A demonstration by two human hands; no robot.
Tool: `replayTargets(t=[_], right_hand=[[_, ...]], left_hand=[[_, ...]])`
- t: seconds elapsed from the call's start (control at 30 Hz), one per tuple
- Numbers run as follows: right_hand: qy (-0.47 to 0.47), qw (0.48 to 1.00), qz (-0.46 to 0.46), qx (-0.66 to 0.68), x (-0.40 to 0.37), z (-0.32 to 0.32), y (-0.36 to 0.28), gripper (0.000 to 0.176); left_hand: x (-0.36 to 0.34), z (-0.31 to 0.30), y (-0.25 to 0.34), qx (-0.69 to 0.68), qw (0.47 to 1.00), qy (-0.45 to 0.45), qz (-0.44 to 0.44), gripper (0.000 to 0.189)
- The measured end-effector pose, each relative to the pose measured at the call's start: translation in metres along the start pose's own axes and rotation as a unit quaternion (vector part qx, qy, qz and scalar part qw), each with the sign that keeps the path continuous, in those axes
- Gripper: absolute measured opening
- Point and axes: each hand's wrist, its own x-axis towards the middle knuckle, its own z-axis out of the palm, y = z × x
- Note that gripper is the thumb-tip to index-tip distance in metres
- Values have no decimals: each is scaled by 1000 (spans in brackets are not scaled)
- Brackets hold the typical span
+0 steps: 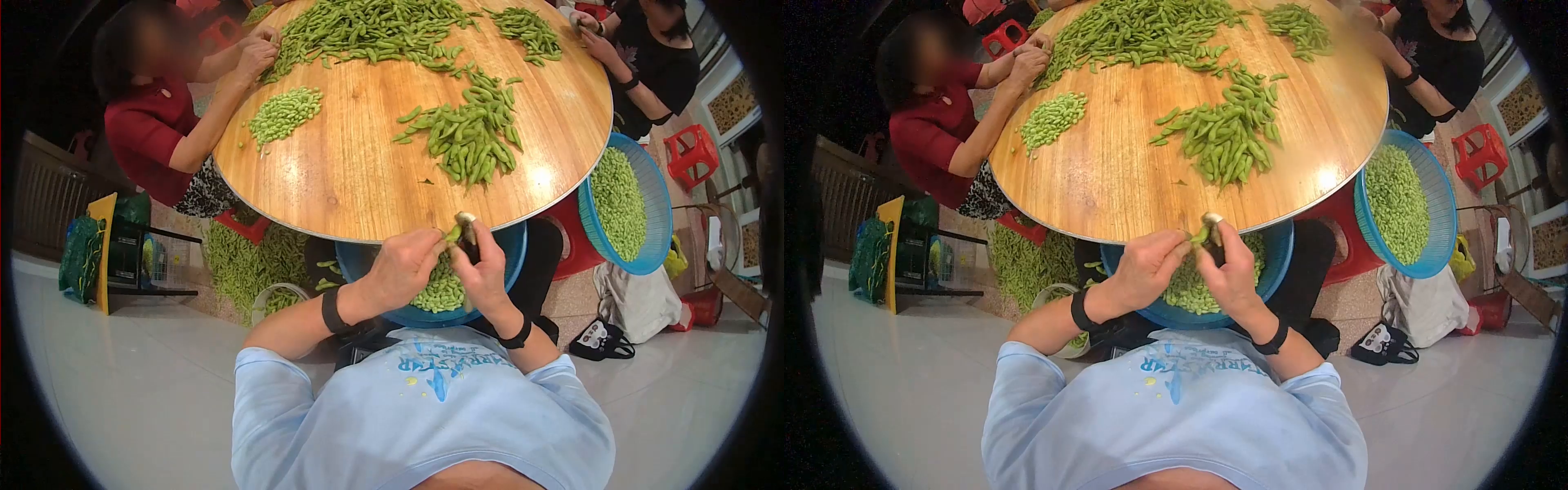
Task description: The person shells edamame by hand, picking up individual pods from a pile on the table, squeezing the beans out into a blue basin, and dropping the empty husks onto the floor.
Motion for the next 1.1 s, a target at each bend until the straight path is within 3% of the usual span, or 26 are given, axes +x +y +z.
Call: replayTargets(t=[0.03, 0.1, 0.17, 0.23, 0.3, 0.47, 0.63, 0.73, 0.77, 0.83, 0.97, 1.03, 1.1], right_hand=[[0, 1000, 0, 0, 3, -2, 1, 35], [-19, 986, -123, -115, 7, -5, 2, 36], [-25, 984, -134, -118, 6, -3, 6, 34], [-32, 982, -146, -119, 3, -5, 10, 32], [-80, 985, -75, -131, 2, -13, 10, 27], [-86, 981, -124, -122, -5, -13, -7, 23], [-161, 970, -121, -138, -9, -17, -18, 22], [-131, 971, -130, -152, -2, -28, -10, 22], [-133, 972, -106, -163, 0, -35, -6, 21], [-145, 975, -79, -150, -2, -43, -5, 21], [-150, 983, -44, -98, -8, -35, -6, 19], [-153, 986, -18, -57, -10, -27, -10, 18], [-177, 983, 22, -51, -10, -29, -7, 18]], left_hand=[[-1, 2, 1, 16, 999, 14, 31, 9], [-5, 4, 0, 27, 999, 4, 34, 9], [-7, 4, 1, 40, 998, -3, 38, 9], [-8, 1, 4, -27, 997, -53, -54, 12], [-14, 6, 1, -24, 998, -41, -51, 14], [-16, 6, -1, -43, 993, -25, -108, 14], [-22, 16, -12, -22, 988, -103, -110, 21], [-22, 17, -21, -6, 986, -157, -53, 24], [-24, 19, -20, -6, 986, -156, -54, 24], [-26, 19, -9, -13, 997, -72, -9, 28], [-19, 2, 6, -110, 989, -91, -39, 27], [-19, -14, 5, -44, 991, -125, 37, 23], [-17, -56, 21, 122, 965, -231, 11, 13]])
